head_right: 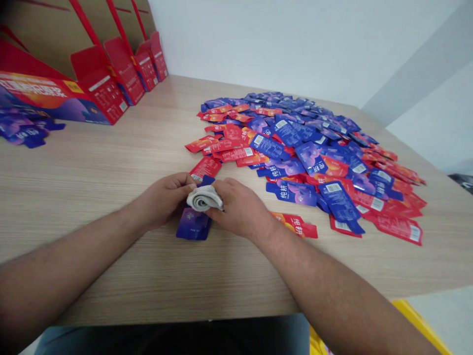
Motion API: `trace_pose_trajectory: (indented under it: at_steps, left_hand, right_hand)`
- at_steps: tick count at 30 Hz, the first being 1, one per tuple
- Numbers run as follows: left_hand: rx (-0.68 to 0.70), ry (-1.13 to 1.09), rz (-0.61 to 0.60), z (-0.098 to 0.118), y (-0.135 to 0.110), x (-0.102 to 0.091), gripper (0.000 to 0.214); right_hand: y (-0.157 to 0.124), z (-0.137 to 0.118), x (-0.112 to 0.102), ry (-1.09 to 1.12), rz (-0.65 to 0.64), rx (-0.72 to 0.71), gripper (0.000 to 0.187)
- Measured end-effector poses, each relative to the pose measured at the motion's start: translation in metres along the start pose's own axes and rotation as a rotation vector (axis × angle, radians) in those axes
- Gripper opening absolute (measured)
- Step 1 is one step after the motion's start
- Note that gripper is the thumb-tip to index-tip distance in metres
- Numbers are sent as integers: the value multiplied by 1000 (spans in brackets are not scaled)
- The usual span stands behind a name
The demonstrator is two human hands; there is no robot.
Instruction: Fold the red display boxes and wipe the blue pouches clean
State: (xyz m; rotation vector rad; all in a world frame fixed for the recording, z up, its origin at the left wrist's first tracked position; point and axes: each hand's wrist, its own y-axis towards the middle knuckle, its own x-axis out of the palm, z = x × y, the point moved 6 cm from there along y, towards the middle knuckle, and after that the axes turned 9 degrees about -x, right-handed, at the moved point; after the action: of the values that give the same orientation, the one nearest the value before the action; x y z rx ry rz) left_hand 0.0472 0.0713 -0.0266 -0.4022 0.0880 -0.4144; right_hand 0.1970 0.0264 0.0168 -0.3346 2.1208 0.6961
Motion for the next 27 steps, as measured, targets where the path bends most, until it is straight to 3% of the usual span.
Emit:
trace_pose_trajectory:
  at_steps: [3, 8, 12, 17, 22, 27]
  left_hand:
    - [-78, -95, -6, -3, 0, 2, 15]
    - [5, -48, 1, -2, -1, 0, 16]
    - [-48, -50, 2, -4, -1, 0, 15]
    - [12, 79, 75, 3, -4, -2, 17]
    - [-40, -1, 55, -3, -1, -3, 16]
    - [37, 99, 90, -1, 1, -7, 16]
  right_hand:
    - [-2, -1, -1, -30, 50, 42, 17]
    - [-3, -14, 11, 14, -147, -48, 22]
    - [-3, -13, 7, -63, -75, 40, 17]
    - [-6, -29, 22, -22, -262, -135, 22]
    - [-5, -21, 12, -51, -116, -16, 21]
    - [-7, -34, 24, -30, -296, -184, 21]
